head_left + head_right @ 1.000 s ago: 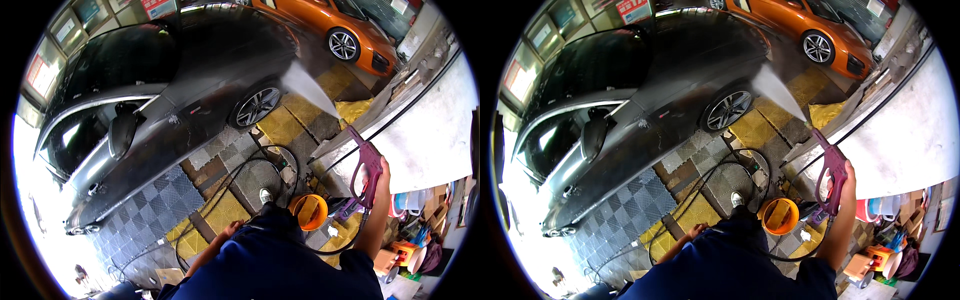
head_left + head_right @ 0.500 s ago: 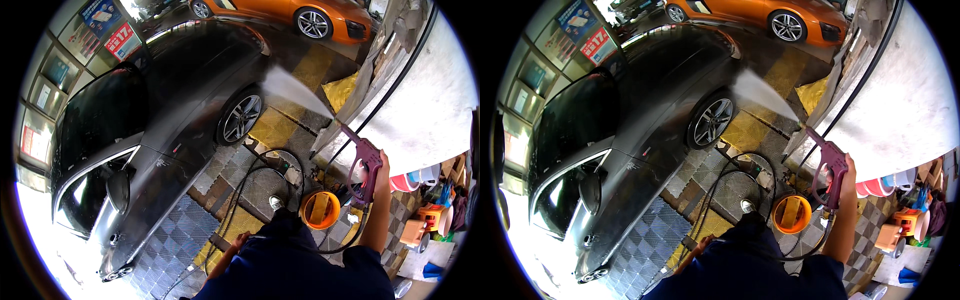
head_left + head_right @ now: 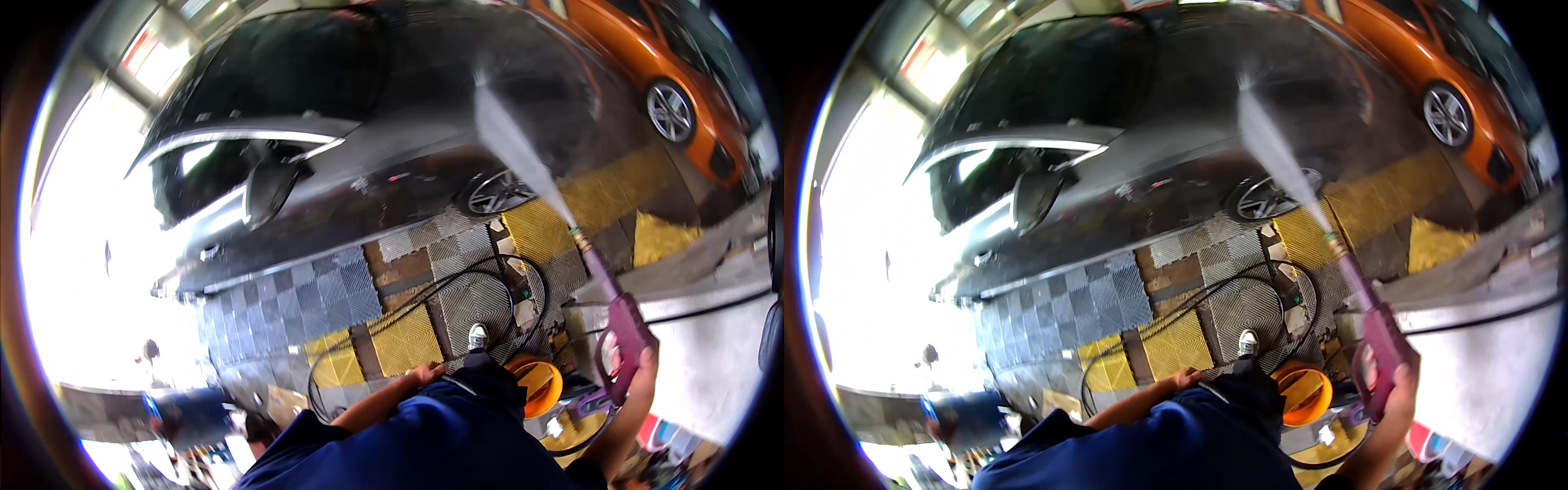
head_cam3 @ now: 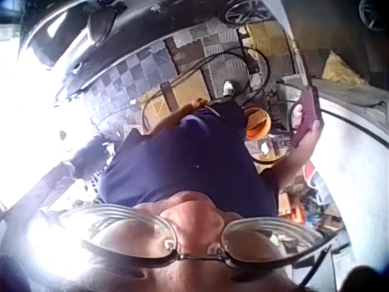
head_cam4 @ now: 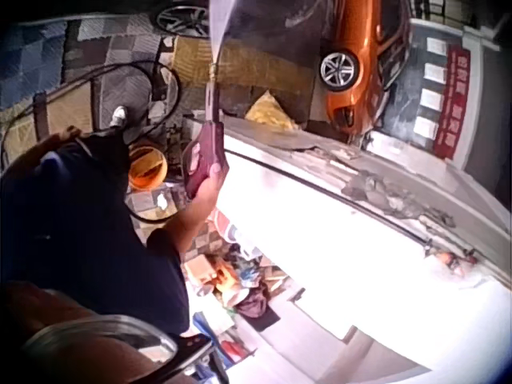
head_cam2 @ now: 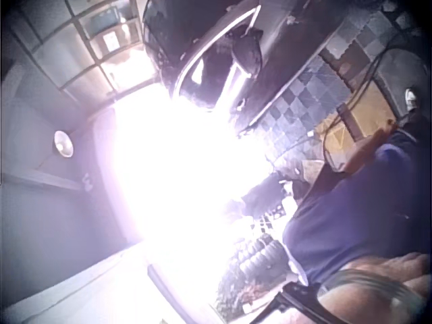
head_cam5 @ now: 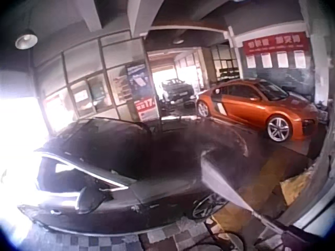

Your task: The person uses a high-pressure water spray gun to rinse a dark-colored sedan in a garage. They systematically spray the sides, hood, roof, and rear of the vehicle to remove soap and dirt.

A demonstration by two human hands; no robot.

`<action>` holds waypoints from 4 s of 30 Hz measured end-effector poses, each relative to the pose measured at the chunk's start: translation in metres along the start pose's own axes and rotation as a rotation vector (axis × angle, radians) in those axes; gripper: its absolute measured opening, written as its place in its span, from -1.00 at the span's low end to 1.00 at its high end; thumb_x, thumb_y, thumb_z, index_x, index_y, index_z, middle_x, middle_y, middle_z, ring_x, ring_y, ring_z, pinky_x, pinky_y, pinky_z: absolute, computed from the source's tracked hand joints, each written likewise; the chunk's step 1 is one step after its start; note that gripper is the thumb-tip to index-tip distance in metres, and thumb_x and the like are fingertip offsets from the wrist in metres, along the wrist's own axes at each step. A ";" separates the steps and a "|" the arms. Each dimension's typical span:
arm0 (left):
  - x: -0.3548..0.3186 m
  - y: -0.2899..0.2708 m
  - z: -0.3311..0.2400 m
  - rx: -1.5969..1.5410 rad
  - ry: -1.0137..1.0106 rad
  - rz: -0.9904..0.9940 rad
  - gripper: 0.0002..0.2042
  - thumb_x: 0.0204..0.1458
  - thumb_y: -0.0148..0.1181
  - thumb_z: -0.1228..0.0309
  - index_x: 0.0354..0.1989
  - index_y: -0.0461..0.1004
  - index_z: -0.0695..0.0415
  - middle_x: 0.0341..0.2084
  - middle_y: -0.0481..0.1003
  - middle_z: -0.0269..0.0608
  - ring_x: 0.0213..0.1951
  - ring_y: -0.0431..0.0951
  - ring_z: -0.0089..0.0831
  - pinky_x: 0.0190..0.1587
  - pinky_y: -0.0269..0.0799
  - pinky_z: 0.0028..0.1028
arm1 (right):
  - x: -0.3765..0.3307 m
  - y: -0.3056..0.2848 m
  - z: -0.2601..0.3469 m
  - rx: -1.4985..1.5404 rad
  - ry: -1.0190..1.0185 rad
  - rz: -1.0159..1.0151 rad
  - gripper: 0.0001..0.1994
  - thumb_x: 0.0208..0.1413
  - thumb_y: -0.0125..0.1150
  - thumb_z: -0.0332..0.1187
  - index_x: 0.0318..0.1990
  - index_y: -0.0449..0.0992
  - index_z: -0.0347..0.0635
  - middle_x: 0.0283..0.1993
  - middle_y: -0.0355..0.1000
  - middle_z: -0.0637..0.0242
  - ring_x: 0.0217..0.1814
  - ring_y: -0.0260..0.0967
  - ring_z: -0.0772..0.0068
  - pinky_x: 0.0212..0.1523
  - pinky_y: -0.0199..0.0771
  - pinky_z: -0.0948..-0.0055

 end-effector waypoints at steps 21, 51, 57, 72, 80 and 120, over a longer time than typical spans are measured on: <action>-0.131 0.034 0.092 -0.329 0.426 -0.394 -0.40 0.23 -0.14 -0.12 -0.30 0.62 0.20 -0.28 0.60 0.25 -0.12 0.59 0.21 -0.02 0.45 0.00 | -0.203 0.271 0.005 -0.628 -0.062 0.572 -0.28 0.04 0.21 0.26 -0.18 0.50 -0.45 -0.50 0.43 0.26 -0.62 0.34 0.55 -0.64 0.34 0.54; -0.248 -0.121 0.125 -0.022 0.367 -0.415 -0.47 0.21 -0.11 -0.06 -0.31 0.65 0.15 -0.38 0.62 0.14 -0.26 0.61 0.15 -0.11 0.50 0.00 | -0.147 0.288 0.036 -0.265 -0.063 0.581 -0.15 0.12 0.07 0.35 0.05 0.37 -0.49 -0.24 0.47 0.05 -0.55 0.38 0.37 -0.55 0.45 0.44; -0.229 -0.141 0.145 0.027 0.208 -0.402 -0.47 0.24 -0.14 -0.03 -0.35 0.63 0.18 -0.35 0.63 0.16 -0.21 0.62 0.16 -0.09 0.50 0.00 | -0.117 0.348 0.006 -0.219 0.006 0.705 -0.03 -0.05 0.26 0.38 0.12 0.34 -0.53 -0.25 0.49 -0.03 -0.52 0.41 0.36 -0.54 0.43 0.44; -0.258 -0.216 0.268 -0.215 0.202 -0.501 -0.49 0.23 -0.06 0.02 -0.46 0.55 0.26 -0.45 0.57 0.19 -0.34 0.57 0.16 -0.21 0.45 -0.02 | -0.165 0.477 -0.075 -0.363 0.214 0.619 -0.09 -0.06 0.29 0.32 0.12 0.40 -0.48 -0.28 0.51 0.13 -0.52 0.41 0.49 -0.57 0.41 0.50; -0.365 -0.269 0.462 -0.242 0.307 -0.452 -0.54 0.18 -0.09 0.08 -0.41 0.56 0.25 -0.37 0.58 0.23 -0.23 0.56 0.24 -0.13 0.44 0.04 | -0.322 0.645 -0.011 -0.264 -0.179 0.351 -0.24 0.26 -0.21 0.40 -0.09 0.43 -0.28 -0.46 0.41 0.18 -0.74 0.26 0.37 -0.74 0.34 0.34; -0.761 -0.616 0.769 0.072 0.444 -0.202 -0.53 0.34 -0.13 0.03 -0.22 0.55 0.21 -0.38 0.59 0.19 -0.20 0.59 0.19 -0.10 0.49 0.00 | -0.613 1.143 0.009 -0.361 -0.339 0.149 -0.25 0.24 -0.17 0.41 -0.30 0.49 -0.25 -0.56 0.40 0.27 -0.79 0.27 0.46 -0.77 0.36 0.48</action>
Point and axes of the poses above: each hand's wrist, its own x-axis towards the middle knuckle, its own y-axis out of the palm, z = x × y, the point moved 4 cm from there along x, towards the middle knuckle
